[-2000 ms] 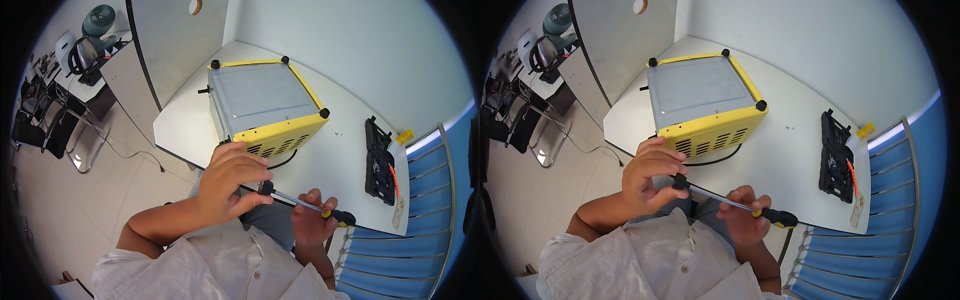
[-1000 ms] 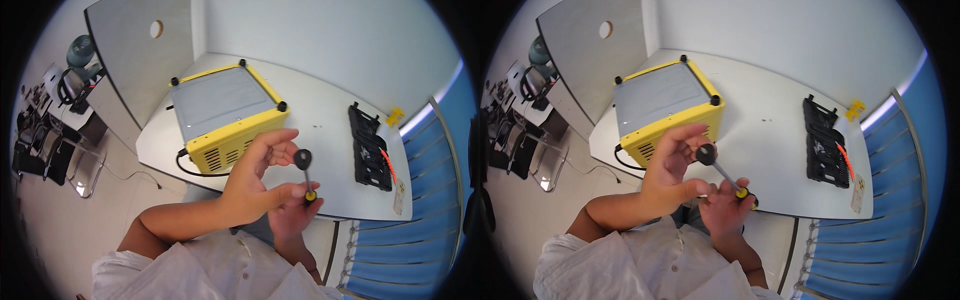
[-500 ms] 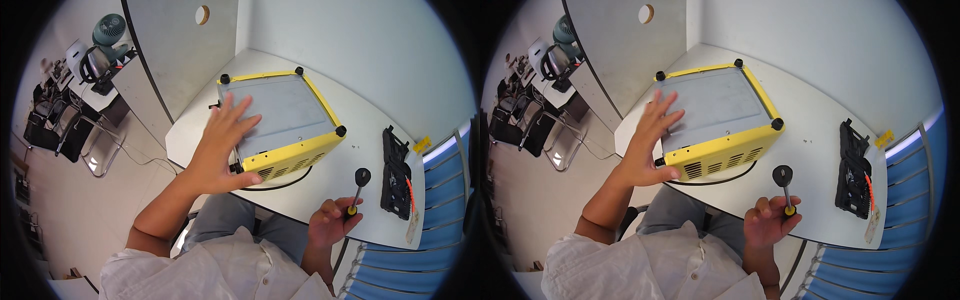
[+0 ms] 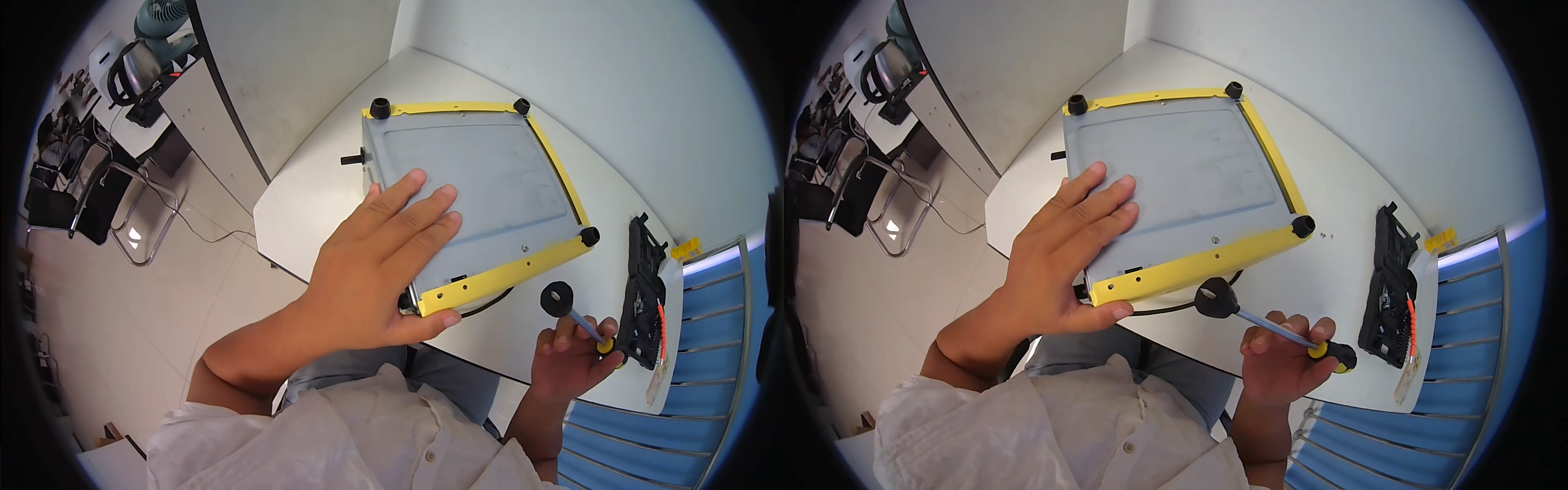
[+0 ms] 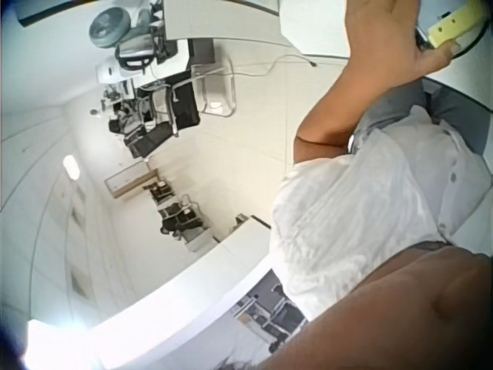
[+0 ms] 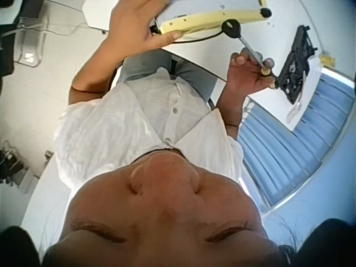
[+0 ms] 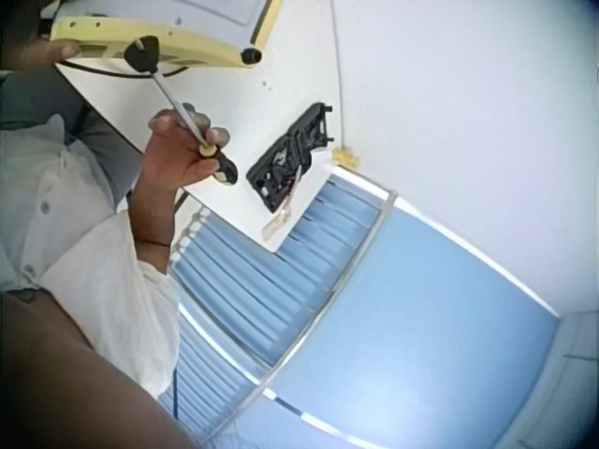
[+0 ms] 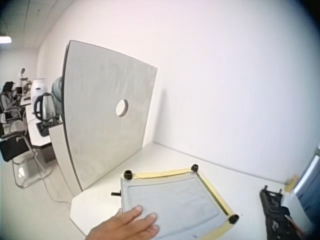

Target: The person uses a screwdriver to tighten screws on the corners of a yellow and gray electronic device. They rotate the device to access different sides and continue securing the casing with screws.

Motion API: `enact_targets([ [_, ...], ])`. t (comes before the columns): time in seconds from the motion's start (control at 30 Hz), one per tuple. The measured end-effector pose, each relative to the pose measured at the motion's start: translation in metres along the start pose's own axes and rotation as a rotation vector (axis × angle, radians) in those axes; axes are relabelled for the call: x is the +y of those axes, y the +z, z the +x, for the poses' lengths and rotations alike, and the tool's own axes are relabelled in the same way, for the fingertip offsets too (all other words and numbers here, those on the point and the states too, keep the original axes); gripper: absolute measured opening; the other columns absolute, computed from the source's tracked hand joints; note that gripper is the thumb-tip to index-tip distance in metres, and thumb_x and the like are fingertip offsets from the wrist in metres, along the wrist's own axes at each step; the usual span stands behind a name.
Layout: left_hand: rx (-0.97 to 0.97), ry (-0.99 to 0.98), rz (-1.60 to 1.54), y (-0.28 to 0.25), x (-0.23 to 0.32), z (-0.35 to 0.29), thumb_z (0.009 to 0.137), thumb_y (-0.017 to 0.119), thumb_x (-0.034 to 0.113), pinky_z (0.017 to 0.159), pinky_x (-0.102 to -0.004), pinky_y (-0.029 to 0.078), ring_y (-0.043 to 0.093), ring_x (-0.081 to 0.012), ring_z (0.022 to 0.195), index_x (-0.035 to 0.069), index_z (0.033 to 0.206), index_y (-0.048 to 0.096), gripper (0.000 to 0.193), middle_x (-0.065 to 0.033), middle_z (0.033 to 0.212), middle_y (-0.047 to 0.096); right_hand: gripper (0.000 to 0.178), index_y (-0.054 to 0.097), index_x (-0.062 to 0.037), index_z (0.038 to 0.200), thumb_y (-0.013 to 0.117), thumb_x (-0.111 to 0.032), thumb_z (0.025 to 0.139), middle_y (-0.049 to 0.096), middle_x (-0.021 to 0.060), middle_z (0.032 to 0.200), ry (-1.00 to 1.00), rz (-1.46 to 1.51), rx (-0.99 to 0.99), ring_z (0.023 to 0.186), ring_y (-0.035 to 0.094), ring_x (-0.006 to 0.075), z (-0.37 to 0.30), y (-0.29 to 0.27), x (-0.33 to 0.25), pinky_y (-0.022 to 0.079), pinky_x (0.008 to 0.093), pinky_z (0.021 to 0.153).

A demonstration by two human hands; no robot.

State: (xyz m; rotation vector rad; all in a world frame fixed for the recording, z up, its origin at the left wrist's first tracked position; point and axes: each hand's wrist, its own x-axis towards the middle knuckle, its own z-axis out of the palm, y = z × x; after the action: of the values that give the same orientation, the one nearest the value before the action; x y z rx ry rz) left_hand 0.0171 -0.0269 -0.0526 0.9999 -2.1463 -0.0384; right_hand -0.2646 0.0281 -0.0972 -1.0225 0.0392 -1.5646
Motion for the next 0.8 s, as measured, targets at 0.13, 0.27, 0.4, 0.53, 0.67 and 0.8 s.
enact_targets([
  [0.13, 0.002, 0.006, 0.028, 0.0, 0.0, 0.0, 0.076, 0.065, 0.051, 0.105, -0.0489, 0.039, 0.046, -0.0366, 0.131, 0.003, 0.126, 0.06, 0.069, -0.014, 0.135, 0.055, 0.037, 0.048, -0.0111, 0.121, 0.047, -0.041, 0.1, 0.059, 0.0172, 0.122, 0.012, 0.007, 0.003, 0.097, 0.06, 0.0312, 0.006, 0.001, 0.001, 0.053, 0.0435, 0.078],
  [0.27, 0.019, 0.017, 0.048, -0.001, 0.003, -0.002, 0.078, 0.064, 0.047, 0.104, -0.0486, 0.04, 0.046, -0.0368, 0.131, 0.003, 0.126, 0.059, 0.065, -0.0138, 0.134, 0.056, 0.037, 0.048, -0.0114, 0.121, 0.047, -0.041, 0.1, 0.059, 0.0168, 0.122, 0.02, 0.029, 0.009, 0.096, 0.06, 0.0308, 0.004, 0.001, 0.004, 0.052, 0.0429, 0.077],
  [0.4, 0.023, 0.009, 0.057, -0.001, 0.006, -0.004, 0.079, 0.064, 0.043, 0.104, -0.0485, 0.04, 0.047, -0.0371, 0.13, 0.003, 0.125, 0.059, 0.062, -0.0142, 0.133, 0.057, 0.037, 0.048, -0.012, 0.122, 0.047, -0.041, 0.1, 0.059, 0.0156, 0.123, 0.028, 0.042, 0.013, 0.095, 0.059, 0.0304, 0.001, 0.002, 0.004, 0.052, 0.0427, 0.077],
  [0.53, 0.036, 0.0, 0.052, 0.001, 0.007, -0.004, 0.079, 0.063, 0.041, 0.103, -0.0483, 0.041, 0.047, -0.0375, 0.129, 0.003, 0.125, 0.059, 0.059, -0.0146, 0.133, 0.056, 0.037, 0.048, -0.0121, 0.122, 0.047, -0.042, 0.1, 0.059, 0.0147, 0.123, 0.027, 0.04, -0.004, 0.095, 0.059, 0.0311, -0.003, 0.004, 0.0, 0.051, 0.0435, 0.078],
  [0.67, 0.071, -0.003, 0.007, 0.004, 0.006, -0.003, 0.079, 0.063, 0.042, 0.101, -0.0467, 0.043, 0.049, -0.0382, 0.127, 0.003, 0.124, 0.059, 0.059, -0.0149, 0.132, 0.057, 0.037, 0.048, -0.0122, 0.123, 0.047, -0.042, 0.1, 0.059, 0.0157, 0.123, 0.015, 0.043, 0.003, 0.096, 0.059, 0.032, -0.006, 0.01, -0.005, 0.051, 0.0448, 0.08],
  [0.8, -0.004, -0.039, 0.006, -0.003, 0.005, -0.003, 0.078, 0.064, 0.053, 0.107, -0.0494, 0.032, 0.044, -0.0373, 0.132, 0.005, 0.125, 0.058, 0.068, -0.0137, 0.136, 0.054, 0.038, 0.048, -0.0131, 0.124, 0.047, -0.042, 0.1, 0.058, 0.017, 0.123, -0.007, 0.026, 0.005, 0.101, 0.058, 0.0327, -0.001, 0.017, -0.015, 0.051, 0.0452, 0.082],
])
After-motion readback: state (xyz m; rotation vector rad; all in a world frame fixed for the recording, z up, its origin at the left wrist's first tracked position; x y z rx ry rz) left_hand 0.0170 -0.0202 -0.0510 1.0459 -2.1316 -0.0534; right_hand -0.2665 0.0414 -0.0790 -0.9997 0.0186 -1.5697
